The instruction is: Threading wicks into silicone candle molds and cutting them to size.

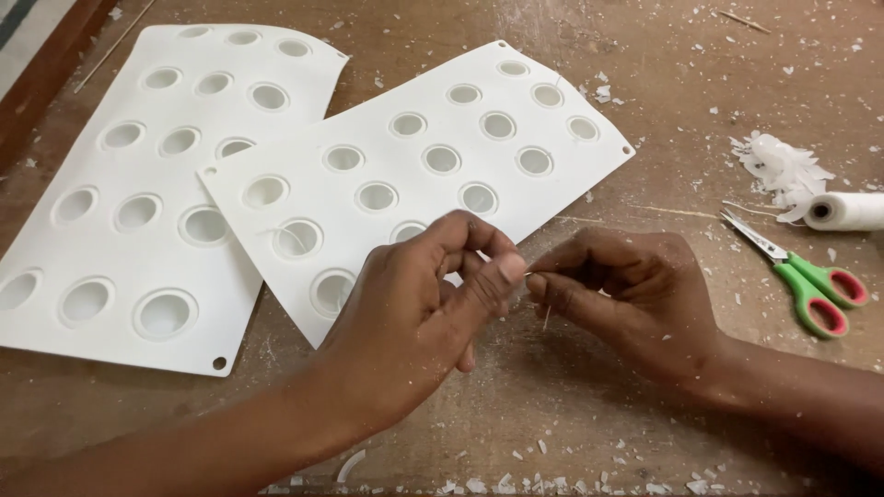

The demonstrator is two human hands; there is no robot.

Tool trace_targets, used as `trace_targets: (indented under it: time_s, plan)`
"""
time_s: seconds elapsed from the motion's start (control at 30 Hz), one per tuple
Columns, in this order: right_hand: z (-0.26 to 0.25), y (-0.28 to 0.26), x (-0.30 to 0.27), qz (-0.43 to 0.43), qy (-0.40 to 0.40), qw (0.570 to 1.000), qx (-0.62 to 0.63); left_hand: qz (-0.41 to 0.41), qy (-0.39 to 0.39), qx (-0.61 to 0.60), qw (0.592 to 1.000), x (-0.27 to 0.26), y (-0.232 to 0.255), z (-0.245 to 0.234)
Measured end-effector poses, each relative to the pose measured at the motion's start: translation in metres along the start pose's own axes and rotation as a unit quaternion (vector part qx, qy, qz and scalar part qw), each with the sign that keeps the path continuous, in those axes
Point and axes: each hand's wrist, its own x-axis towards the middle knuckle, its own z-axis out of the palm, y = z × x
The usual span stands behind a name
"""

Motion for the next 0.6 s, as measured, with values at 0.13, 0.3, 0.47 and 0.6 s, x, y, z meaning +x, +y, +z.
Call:
trace_targets:
  time_s: [0.13,0.3,0.47,0.6]
  plan:
    - [0.001,-0.003,0.000,-0.018,-0.005,0.999,-0.048,0.047,-0.004,0.096,0.994,-0.005,0.003,0.002]
    - [0.002,-0.004,-0.001,-0.049,-0.012,0.998,-0.037,0.067,0.015,0.139,0.988,-0.001,0.003,0.002]
    - [0.003,-0.020,0.005,-0.174,-0.015,0.983,-0.048,0.055,0.017,0.140,0.988,0.001,0.002,0.003]
    - [0.005,-0.008,0.001,-0.117,-0.005,0.991,-0.068,0.017,-0.001,0.137,0.990,0.001,0.004,0.005]
